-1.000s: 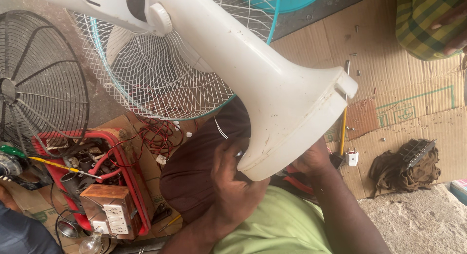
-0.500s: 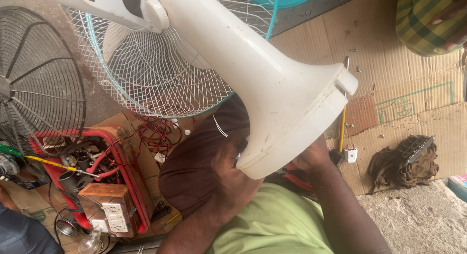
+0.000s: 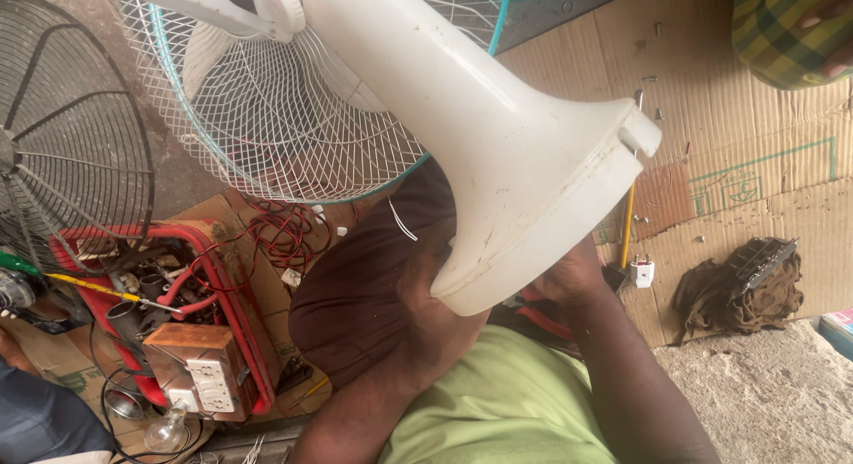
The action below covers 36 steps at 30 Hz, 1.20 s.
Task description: The person removes a switch assembly from a white fan head, then uses pliers to strip and crimp wires on the switch terminals. They repeatedly test fit the switch into the fan head and adjust the wiring connections.
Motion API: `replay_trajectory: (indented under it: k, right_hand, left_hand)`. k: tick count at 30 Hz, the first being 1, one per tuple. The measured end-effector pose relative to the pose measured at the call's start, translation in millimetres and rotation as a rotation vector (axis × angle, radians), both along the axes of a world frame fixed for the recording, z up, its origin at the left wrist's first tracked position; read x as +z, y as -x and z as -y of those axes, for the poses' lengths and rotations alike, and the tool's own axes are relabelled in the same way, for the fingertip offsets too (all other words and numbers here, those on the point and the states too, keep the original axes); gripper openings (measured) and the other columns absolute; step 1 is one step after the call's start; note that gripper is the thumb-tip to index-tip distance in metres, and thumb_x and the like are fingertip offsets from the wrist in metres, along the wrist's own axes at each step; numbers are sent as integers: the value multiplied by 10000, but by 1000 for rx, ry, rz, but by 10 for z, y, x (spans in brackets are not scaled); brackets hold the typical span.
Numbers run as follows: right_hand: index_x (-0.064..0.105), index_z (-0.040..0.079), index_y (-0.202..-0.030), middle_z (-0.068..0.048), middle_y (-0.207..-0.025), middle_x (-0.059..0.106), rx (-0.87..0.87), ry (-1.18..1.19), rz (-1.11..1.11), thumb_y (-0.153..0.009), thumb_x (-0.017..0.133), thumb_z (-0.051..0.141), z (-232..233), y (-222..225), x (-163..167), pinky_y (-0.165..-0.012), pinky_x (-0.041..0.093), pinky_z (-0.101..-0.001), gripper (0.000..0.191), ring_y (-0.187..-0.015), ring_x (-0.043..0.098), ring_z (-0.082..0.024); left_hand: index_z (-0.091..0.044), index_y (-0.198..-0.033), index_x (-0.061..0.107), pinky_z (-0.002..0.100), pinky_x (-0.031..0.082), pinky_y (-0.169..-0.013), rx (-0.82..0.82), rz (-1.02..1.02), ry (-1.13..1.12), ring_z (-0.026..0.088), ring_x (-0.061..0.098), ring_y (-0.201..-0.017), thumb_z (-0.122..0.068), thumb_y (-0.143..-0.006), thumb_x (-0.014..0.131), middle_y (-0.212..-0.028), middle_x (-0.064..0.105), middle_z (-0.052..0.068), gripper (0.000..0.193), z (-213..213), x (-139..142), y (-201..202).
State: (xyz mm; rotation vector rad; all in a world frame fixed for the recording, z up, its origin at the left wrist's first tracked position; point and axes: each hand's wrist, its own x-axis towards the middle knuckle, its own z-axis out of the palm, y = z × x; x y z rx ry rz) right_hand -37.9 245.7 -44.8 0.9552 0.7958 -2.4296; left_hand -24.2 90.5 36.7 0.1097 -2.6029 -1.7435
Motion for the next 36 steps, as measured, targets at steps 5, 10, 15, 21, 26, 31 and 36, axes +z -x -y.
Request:
replay_trajectory:
  k: [5, 10, 15, 21, 26, 31, 36]
  right_hand:
    - [509, -27, -1422, -148, -1299, 653, -3, 39, -48, -958, 701, 131, 3, -11, 9, -956, 583, -434, 527, -1154, 674, -277]
    - [499, -20, -1424, -145, -1315, 647, -18, 40, -33, -956, 688, 129, 10, -9, -12, -980, 579, -439, 527, -1179, 668, -278]
    - [499, -10, -1422, -154, -1314, 645, -24, 88, -11, -975, 655, 122, -7, -54, 55, -962, 577, -448, 492, -1162, 671, -293]
    - [547, -19, -1375, -141, -1276, 648, 186, -238, 86, -946, 587, 39, -32, -187, 213, -820, 546, -392, 435, -1075, 662, -257]
    - [640, -50, -1253, -135, -1219, 717, 268, -189, 202, -953, 569, 84, 24, -184, 216, -858, 586, -305, 335, -1075, 703, -194]
    - [653, -28, -1213, -114, -1102, 722, 271, -121, 257, -966, 572, 140, 65, -177, 312, -720, 583, -336, 309, -904, 701, -196]
    - [647, -38, -1219, -144, -1068, 721, 230, -8, 170, -1019, 558, 161, 60, -176, 419, -630, 551, -351, 296, -829, 693, -224]
  left_hand:
    - [29, -1317, 581, 351, 611, -966, 14, 46, -76, 244, 744, -1109, 1, -876, 824, -1219, 713, 147, 505, -8, -24, -29]
    - [29, -1335, 573, 329, 611, -956, 4, 33, -85, 219, 737, -1106, 22, -892, 803, -1227, 707, 140, 499, -5, -57, -37]
    - [31, -1326, 598, 322, 615, -950, 5, 59, -119, 210, 740, -1100, 18, -893, 810, -1208, 723, 139, 482, -22, -37, -12]
    - [24, -1316, 624, 326, 591, -957, -12, 82, -173, 201, 726, -1091, 31, -886, 801, -1221, 728, 137, 465, 36, -71, -53]
    - [15, -1280, 632, 304, 578, -932, 19, 144, -263, 163, 697, -1056, 24, -860, 824, -1174, 719, 100, 462, 99, -223, -178]
    - [2, -1219, 624, 299, 581, -912, 6, 198, -294, 141, 694, -1034, 3, -803, 886, -1139, 710, 81, 492, 189, -278, -252]
    - [7, -1233, 610, 310, 599, -903, -54, 248, -334, 145, 683, -1038, 15, -753, 911, -1147, 699, 81, 567, 260, -248, -232]
